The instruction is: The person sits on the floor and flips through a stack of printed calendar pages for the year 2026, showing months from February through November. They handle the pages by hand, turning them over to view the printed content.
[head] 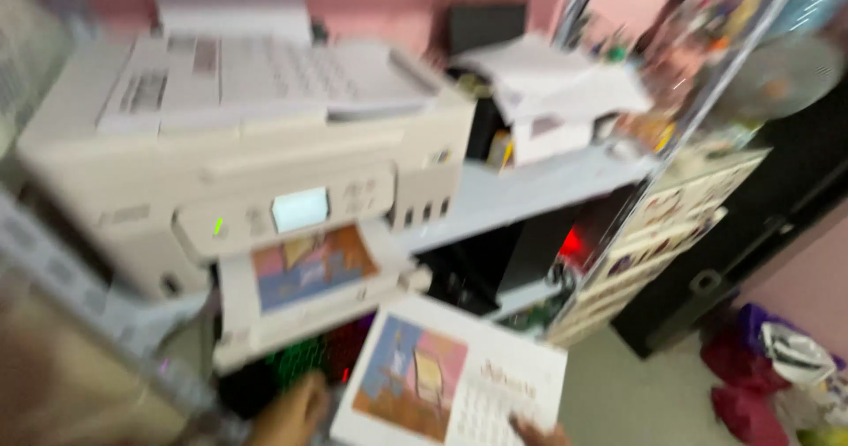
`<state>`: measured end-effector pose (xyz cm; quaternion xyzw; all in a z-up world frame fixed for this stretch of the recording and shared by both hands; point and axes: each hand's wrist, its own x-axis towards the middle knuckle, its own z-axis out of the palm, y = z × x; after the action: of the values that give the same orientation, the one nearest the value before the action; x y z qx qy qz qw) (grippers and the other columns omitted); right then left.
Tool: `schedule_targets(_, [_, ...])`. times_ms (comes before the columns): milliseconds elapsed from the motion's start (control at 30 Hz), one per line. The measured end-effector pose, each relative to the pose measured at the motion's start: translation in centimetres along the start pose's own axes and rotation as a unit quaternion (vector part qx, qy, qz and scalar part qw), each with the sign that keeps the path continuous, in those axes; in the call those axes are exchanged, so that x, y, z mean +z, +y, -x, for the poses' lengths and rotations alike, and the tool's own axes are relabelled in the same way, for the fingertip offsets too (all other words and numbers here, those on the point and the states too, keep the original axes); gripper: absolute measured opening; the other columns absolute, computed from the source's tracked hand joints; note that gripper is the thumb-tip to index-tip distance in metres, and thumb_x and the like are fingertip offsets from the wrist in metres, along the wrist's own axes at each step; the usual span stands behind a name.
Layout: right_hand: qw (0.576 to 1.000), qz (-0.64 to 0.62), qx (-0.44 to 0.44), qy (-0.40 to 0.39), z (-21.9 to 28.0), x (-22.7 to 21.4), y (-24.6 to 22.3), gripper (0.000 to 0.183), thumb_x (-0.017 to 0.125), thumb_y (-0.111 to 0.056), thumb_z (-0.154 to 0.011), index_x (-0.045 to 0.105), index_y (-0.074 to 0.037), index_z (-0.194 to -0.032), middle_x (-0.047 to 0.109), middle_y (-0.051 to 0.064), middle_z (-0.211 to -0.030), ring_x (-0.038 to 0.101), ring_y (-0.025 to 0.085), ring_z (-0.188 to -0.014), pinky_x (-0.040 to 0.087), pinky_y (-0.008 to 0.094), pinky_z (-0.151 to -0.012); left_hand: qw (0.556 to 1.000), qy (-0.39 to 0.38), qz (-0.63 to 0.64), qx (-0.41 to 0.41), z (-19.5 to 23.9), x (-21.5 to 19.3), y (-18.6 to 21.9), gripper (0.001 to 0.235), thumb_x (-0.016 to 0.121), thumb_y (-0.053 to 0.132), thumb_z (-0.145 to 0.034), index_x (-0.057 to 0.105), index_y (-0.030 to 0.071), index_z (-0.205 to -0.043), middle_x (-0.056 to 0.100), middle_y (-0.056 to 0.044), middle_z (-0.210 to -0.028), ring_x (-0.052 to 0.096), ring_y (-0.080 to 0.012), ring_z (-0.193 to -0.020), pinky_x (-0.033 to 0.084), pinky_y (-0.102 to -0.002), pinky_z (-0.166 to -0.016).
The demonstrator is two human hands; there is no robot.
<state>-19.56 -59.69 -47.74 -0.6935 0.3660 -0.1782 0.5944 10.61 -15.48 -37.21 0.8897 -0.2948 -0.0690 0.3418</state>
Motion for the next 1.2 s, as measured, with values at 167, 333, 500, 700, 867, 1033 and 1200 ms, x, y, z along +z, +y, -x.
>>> schedule_targets(167, [0.931, -0.349, 0.091, -0.048, 6.7, 4.1, -13.6, 0.064, 0.067, 0.01, -0.073, 0.055, 0.02, -0.134, 0.064, 0.038, -0.131, 0.06, 0.051, -0.115, 0.047, 0.062, -0.104, 0.94, -0.038, 0.317, -0.122, 1.4, -4.7, 7.3, 0.05, 0.049, 0.048, -0.097, 0.066, 0.015, -0.131, 0.073, 0.0, -0.126, 0.067, -0.0119, -0.117, 0.049, -0.028, -0.104])
schedule_targets(333, [0.951, -0.237, 0.187, -0.072, 11.4, 5.7, -23.7, 0.062, 0.066, 0.001, -0.079, 0.057, 0.016, -0.139, 0.067, 0.034, -0.133, 0.063, 0.048, -0.114, 0.05, 0.058, -0.097, 0.845, -0.073, 0.517, -0.111, 2.8, -1.6, 7.3, 0.058, 0.071, 0.02, -0.091, 0.051, 0.008, -0.144, 0.074, -0.016, -0.121, 0.073, -0.0221, -0.098, 0.06, -0.036, -0.082])
schedule_targets(500, [0.98, -0.142, 0.104, -0.098, 6.2, 5.5, -16.4, 0.048, 0.078, -0.004, -0.077, 0.071, 0.014, -0.122, 0.076, 0.028, -0.12, 0.069, 0.038, -0.103, 0.055, 0.049, -0.088, 0.878, -0.021, 0.471, -0.08, 3.9, -0.2, 7.9, 0.05, 0.065, 0.024, -0.096, 0.055, 0.009, -0.142, 0.072, -0.007, -0.13, 0.069, -0.0174, -0.114, 0.056, -0.034, -0.099])
schedule_targets(700, [0.944, -0.298, 0.062, -0.128, 7.2, 6.1, -19.9, 0.056, 0.062, 0.01, -0.079, 0.051, 0.013, -0.135, 0.061, 0.034, -0.132, 0.06, 0.051, -0.118, 0.05, 0.061, -0.103, 0.795, -0.013, 0.601, -0.081, 5.1, -0.3, 7.1, 0.058, 0.073, 0.016, -0.087, 0.057, 0.011, -0.142, 0.075, -0.01, -0.116, 0.072, -0.0236, -0.089, 0.056, -0.034, -0.07])
schedule_targets(867, [0.948, -0.308, 0.002, -0.073, 6.4, 6.3, -17.7, 0.051, 0.066, 0.006, -0.078, 0.057, 0.015, -0.128, 0.066, 0.031, -0.13, 0.063, 0.046, -0.113, 0.053, 0.057, -0.098, 0.519, -0.032, 0.849, 0.091, 5.2, 4.4, 8.5, 0.067, 0.072, 0.031, -0.095, 0.047, 0.006, -0.152, 0.066, -0.013, -0.136, 0.063, -0.0264, -0.122, 0.052, -0.039, -0.098])
schedule_targets(1033, [0.933, -0.312, -0.112, -0.137, 5.4, 7.2, -12.1, 0.036, 0.079, -0.005, -0.075, 0.073, 0.013, -0.105, 0.077, 0.029, -0.11, 0.074, 0.041, -0.097, 0.061, 0.056, -0.091, 0.476, -0.002, 0.877, -0.065, 5.0, 9.8, 12.6, 0.014, 0.073, 0.004, -0.083, 0.075, 0.011, -0.095, 0.077, -0.009, -0.106, 0.07, -0.0313, -0.104, 0.051, -0.047, -0.096])
schedule_targets(1200, [0.94, -0.297, -0.107, -0.13, 6.7, 7.3, -11.7, 0.035, 0.079, 0.001, -0.076, 0.069, 0.01, -0.108, 0.075, 0.025, -0.102, 0.071, 0.036, -0.092, 0.061, 0.049, -0.085, 0.531, -0.04, 0.844, -0.068, 4.7, 9.4, 12.9, 0.02, 0.067, 0.004, -0.089, 0.074, 0.006, -0.108, 0.077, -0.013, -0.108, 0.072, -0.0303, -0.102, 0.055, -0.044, -0.092])
